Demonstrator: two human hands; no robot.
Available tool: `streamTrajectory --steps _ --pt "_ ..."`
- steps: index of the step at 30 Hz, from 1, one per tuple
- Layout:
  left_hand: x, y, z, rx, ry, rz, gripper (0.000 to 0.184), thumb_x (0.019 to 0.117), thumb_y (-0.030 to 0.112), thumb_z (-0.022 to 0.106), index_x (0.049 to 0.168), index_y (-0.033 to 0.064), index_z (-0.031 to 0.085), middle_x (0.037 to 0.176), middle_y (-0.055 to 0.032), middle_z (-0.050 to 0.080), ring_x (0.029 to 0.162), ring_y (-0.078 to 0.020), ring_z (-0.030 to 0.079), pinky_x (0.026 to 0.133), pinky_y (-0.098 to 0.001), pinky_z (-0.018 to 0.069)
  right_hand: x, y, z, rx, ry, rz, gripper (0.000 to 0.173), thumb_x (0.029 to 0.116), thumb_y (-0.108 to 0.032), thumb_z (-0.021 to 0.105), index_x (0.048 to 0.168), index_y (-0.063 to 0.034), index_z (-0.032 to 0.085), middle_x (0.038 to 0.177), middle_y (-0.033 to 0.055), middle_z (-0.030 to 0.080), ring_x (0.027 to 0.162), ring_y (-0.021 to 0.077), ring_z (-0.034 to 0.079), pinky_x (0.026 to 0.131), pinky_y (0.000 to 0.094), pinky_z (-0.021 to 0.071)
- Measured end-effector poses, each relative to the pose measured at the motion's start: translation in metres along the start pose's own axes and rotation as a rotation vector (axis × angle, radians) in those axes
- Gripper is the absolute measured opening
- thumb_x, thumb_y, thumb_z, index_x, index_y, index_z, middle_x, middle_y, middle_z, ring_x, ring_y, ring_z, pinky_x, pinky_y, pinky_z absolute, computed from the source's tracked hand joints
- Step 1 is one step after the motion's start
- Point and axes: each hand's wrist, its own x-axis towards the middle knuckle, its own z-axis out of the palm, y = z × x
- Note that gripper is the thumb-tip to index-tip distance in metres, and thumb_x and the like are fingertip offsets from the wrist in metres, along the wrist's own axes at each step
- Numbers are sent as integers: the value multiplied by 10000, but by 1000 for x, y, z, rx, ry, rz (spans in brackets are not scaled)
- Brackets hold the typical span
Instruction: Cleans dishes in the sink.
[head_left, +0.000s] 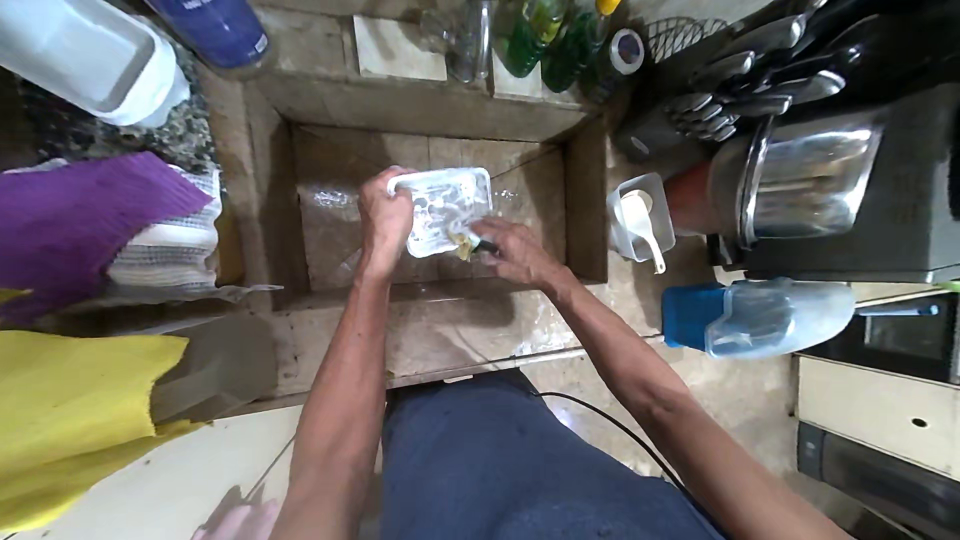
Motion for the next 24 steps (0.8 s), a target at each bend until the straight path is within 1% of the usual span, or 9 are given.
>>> streamTrajectory --steps 5,8,10,13,15,17,19,22,24 --pt "5 7 10 -237 -36 -202 343 963 137 574 1297 99 643 1171 -119 689 1004 -205 687 845 -443 587 -2 13 22 -150 311 12 357 851 -77 753 1207 -94 747 1158 125 736 859 305 738 700 518 603" --pt "-21 23 31 -482 23 -308 623 929 200 679 1489 157 409 1295 -166 617 1058 -297 678 796 -498 609 5 -5 36 -74 449 83 329 837 -39 749 1164 -70 767 1105 131 756 877 290 745 743 504 606" --pt "-38 18 58 -535 159 -280 687 949 202 656 1553 116 340 1369 -163 587 1162 -264 638 896 -474 587 13 -24 46 52 502 119 258 843 -12 737 1098 -27 774 1050 140 762 883 268 742 781 477 613" --pt "-35 4 69 -220 261 -211 518 1012 207 541 1460 -35 450 1358 -202 608 1266 -250 597 1082 -437 486 13 -31 49 123 342 123 235 912 -39 678 1133 -32 759 1127 135 754 985 279 737 873 509 592" --pt "-29 5 52 41 147 -200 462 1033 223 514 1419 -30 519 1334 -232 625 1271 -318 596 1095 -512 453 7 -16 37 -17 169 75 290 956 -75 642 1235 -55 720 1194 136 732 1015 307 729 875 529 586" --pt "-23 12 35 183 36 -181 500 1032 227 497 1476 -1 471 1351 -243 616 1287 -354 588 1098 -562 440 7 1 16 -174 46 63 343 956 -80 636 1294 -77 694 1282 130 703 1066 320 719 885 541 584" --pt "-23 12 30 192 31 -163 508 1018 210 505 1481 4 468 1368 -238 609 1301 -352 579 1106 -556 435 6 10 7 -212 15 71 371 932 -64 649 1301 -86 686 1345 120 673 1134 312 699 927 535 574" --pt "-21 9 38 178 60 -150 526 1020 200 477 1506 1 431 1420 -236 572 1335 -344 551 1125 -546 420 4 -11 22 -176 -6 14 401 897 -75 679 1297 -105 696 1318 121 685 1079 303 715 884 527 589" --pt "-20 3 38 177 36 -170 547 1018 200 484 1526 20 395 1423 -226 571 1336 -349 551 1117 -560 425 5 -10 19 -167 -110 40 412 928 -103 651 1339 -102 665 1346 116 671 1105 312 705 903 551 574"
